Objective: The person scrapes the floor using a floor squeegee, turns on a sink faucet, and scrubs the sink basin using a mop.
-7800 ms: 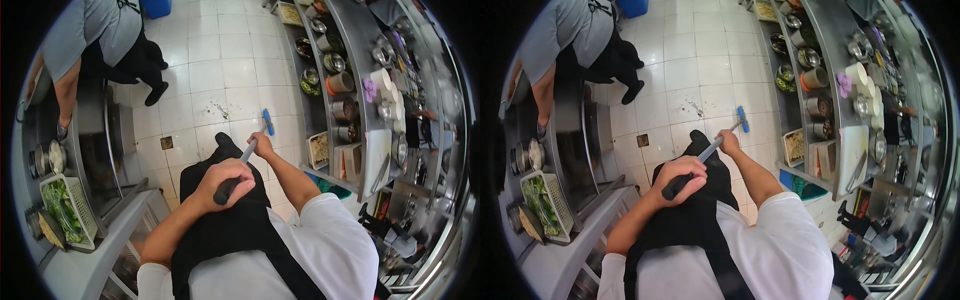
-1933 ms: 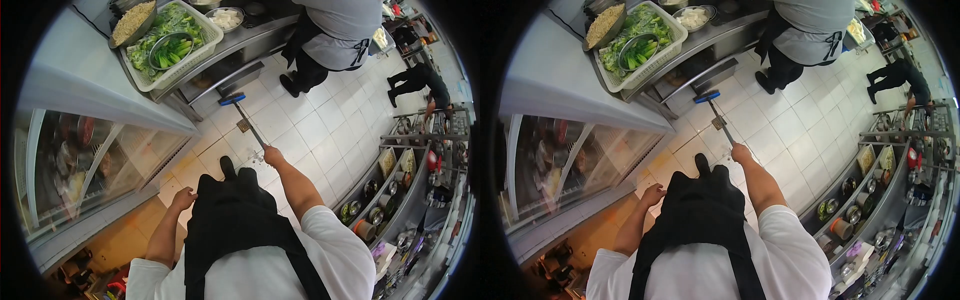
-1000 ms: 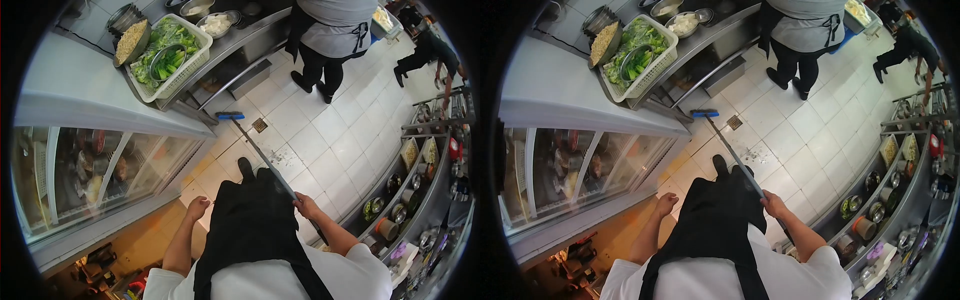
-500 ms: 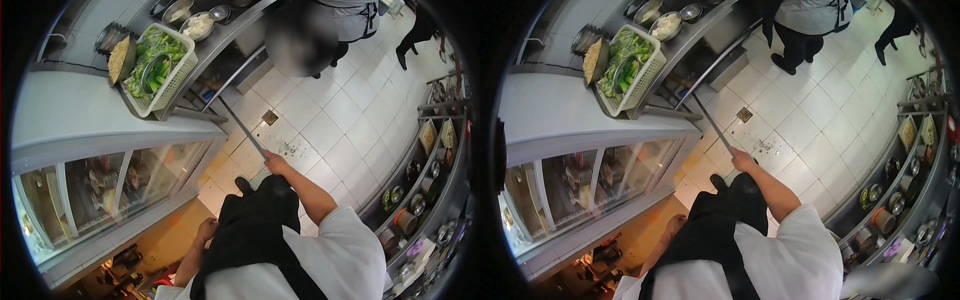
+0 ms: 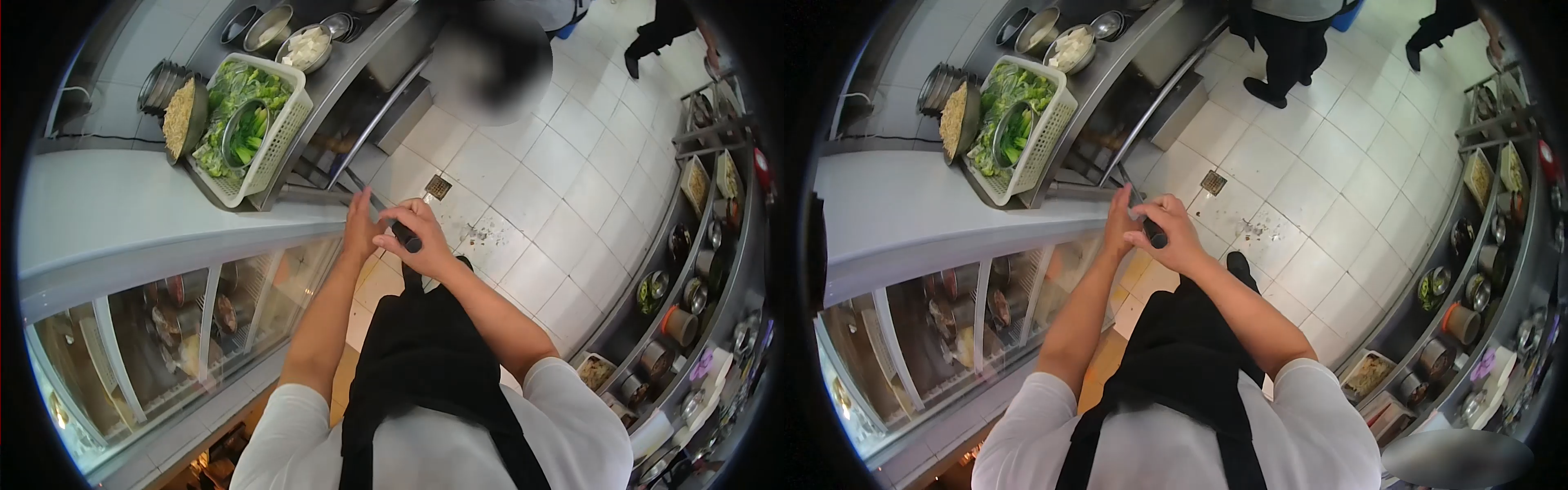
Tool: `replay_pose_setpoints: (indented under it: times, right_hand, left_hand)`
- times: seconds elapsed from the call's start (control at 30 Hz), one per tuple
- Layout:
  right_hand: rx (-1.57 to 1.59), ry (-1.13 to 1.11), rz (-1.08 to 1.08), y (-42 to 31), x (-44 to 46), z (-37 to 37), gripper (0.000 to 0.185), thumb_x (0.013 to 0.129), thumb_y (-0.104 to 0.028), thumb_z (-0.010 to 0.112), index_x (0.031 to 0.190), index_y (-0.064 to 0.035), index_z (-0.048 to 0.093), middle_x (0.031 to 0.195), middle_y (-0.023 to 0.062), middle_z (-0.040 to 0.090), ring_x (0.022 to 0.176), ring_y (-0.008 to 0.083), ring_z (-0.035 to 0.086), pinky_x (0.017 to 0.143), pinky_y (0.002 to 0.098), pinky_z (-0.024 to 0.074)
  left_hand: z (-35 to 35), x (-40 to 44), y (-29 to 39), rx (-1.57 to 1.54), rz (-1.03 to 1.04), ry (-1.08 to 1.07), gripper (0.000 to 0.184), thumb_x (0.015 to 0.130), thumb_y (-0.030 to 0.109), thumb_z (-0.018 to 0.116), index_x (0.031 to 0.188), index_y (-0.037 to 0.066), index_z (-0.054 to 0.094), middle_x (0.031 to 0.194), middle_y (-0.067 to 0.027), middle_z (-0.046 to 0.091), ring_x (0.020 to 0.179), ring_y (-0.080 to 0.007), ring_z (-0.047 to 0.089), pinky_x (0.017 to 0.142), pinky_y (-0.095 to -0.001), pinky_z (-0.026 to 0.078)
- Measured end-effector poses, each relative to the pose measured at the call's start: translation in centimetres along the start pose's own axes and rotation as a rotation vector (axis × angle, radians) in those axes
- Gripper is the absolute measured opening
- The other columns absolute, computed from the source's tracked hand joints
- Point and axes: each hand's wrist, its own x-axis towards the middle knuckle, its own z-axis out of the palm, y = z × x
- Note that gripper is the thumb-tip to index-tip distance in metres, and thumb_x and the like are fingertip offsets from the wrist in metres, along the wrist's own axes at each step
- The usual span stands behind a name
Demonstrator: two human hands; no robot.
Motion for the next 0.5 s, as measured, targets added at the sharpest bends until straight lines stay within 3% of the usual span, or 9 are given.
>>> replay_pose_setpoints:
  times: [0.07, 0.1, 0.17, 0.2, 0.27, 0.33, 0.37, 0.43, 0.5]
  right_hand:
    - [0.375, 0.077, -0.138, 0.1, 0.4, 1.3, 0.016, 0.082, -0.012, 0.072, 0.093, -0.0039, 0.064, 0.094, 0.0092, 0.061, 0.094, 0.0219, 0.058, 0.085, 0.0326, 0.0450]
    - [0.365, 0.093, -0.131, 0.0, 0.0, 1.6, 0.016, 0.082, -0.012, 0.072, 0.093, -0.0039, 0.064, 0.094, 0.0092, 0.061, 0.094, 0.0219, 0.058, 0.085, 0.0326, 0.0450]
    - [0.325, 0.079, -0.152, -0.1, -1.3, 1.5, 0.015, 0.082, -0.008, 0.070, 0.077, -0.0014, 0.058, 0.082, 0.0083, 0.062, 0.090, 0.0236, 0.061, 0.083, 0.0341, 0.0468]
    - [0.314, 0.085, -0.144, -0.7, -2.2, 1.1, 0.015, 0.082, -0.008, 0.070, 0.077, -0.0014, 0.058, 0.082, 0.0083, 0.062, 0.090, 0.0236, 0.061, 0.083, 0.0341, 0.0468]
    - [0.241, 0.054, -0.089, -3.1, -3.9, -0.6, 0.010, 0.082, -0.003, 0.067, 0.076, -0.0001, 0.059, 0.076, 0.0088, 0.062, 0.086, 0.0256, 0.063, 0.082, 0.0362, 0.0487]
    - [0.195, 0.108, -0.092, -5.4, -5.7, -1.7, 0.011, 0.082, 0.000, 0.064, 0.073, 0.0007, 0.058, 0.074, 0.0098, 0.062, 0.082, 0.0265, 0.063, 0.081, 0.0376, 0.0496]
    - [0.185, 0.128, -0.076, -6.7, -6.7, -2.3, 0.011, 0.081, 0.001, 0.063, 0.071, 0.0009, 0.058, 0.073, 0.0104, 0.061, 0.081, 0.0270, 0.063, 0.080, 0.0382, 0.0498]
    - [0.137, 0.173, -0.042, -9.7, -8.9, -3.1, 0.011, 0.079, 0.003, 0.063, 0.070, 0.0009, 0.057, 0.073, 0.0115, 0.062, 0.079, 0.0277, 0.064, 0.078, 0.0380, 0.0505]
    - [0.073, 0.237, 0.009, -12.8, -11.4, -3.7, 0.012, 0.078, 0.001, 0.064, 0.068, 0.0008, 0.056, 0.072, 0.0124, 0.061, 0.077, 0.0276, 0.064, 0.076, 0.0369, 0.0509]
  left_hand:
    - [0.2, 1.8, -0.5, -0.098, 0.007, -0.100, 0.051, 0.077, 0.018, 0.071, 0.123, 0.004, 0.054, 0.125, -0.0225, 0.054, 0.119, -0.0381, 0.049, 0.098, -0.0412, 0.042]
    - [0.3, 2.2, -0.9, -0.187, -0.001, -0.198, 0.041, 0.077, 0.019, 0.072, 0.114, 0.004, 0.061, 0.120, -0.0206, 0.058, 0.119, -0.0362, 0.049, 0.096, -0.0396, 0.043]
    - [0.9, 2.6, -1.2, -0.156, 0.067, -0.287, 0.033, 0.078, 0.021, 0.071, 0.106, 0.005, 0.064, 0.114, -0.0186, 0.061, 0.116, -0.0348, 0.051, 0.095, -0.0384, 0.044]
    - [1.3, 2.5, -1.5, -0.115, 0.121, -0.368, 0.026, 0.078, 0.023, 0.071, 0.097, 0.006, 0.066, 0.108, -0.0166, 0.063, 0.113, -0.0333, 0.052, 0.093, -0.0373, 0.045]
    - [2.4, 1.6, -1.4, -0.130, 0.175, -0.407, 0.027, 0.079, 0.025, 0.071, 0.099, 0.007, 0.066, 0.102, -0.0158, 0.064, 0.106, -0.0335, 0.055, 0.092, -0.0399, 0.045]
    - [3.1, 0.2, -0.7, -0.127, 0.467, -0.293, 0.026, 0.080, 0.027, 0.070, 0.098, 0.008, 0.066, 0.099, -0.0138, 0.064, 0.103, -0.0330, 0.056, 0.092, -0.0427, 0.044]
    - [3.3, 0.0, 0.0, -0.141, 0.479, -0.299, 0.026, 0.080, 0.027, 0.070, 0.098, 0.008, 0.066, 0.099, -0.0138, 0.064, 0.103, -0.0330, 0.056, 0.092, -0.0427, 0.044]
    - [2.3, -0.6, 2.4, -0.375, 0.571, -0.576, 0.032, 0.079, 0.026, 0.074, 0.105, 0.009, 0.065, 0.101, -0.0142, 0.064, 0.100, -0.0355, 0.058, 0.089, -0.0438, 0.045]
    - [3.0, -2.4, 4.0, -0.481, 0.643, -0.624, 0.034, 0.077, 0.024, 0.074, 0.105, 0.008, 0.065, 0.100, -0.0138, 0.064, 0.099, -0.0348, 0.058, 0.087, -0.0427, 0.046]
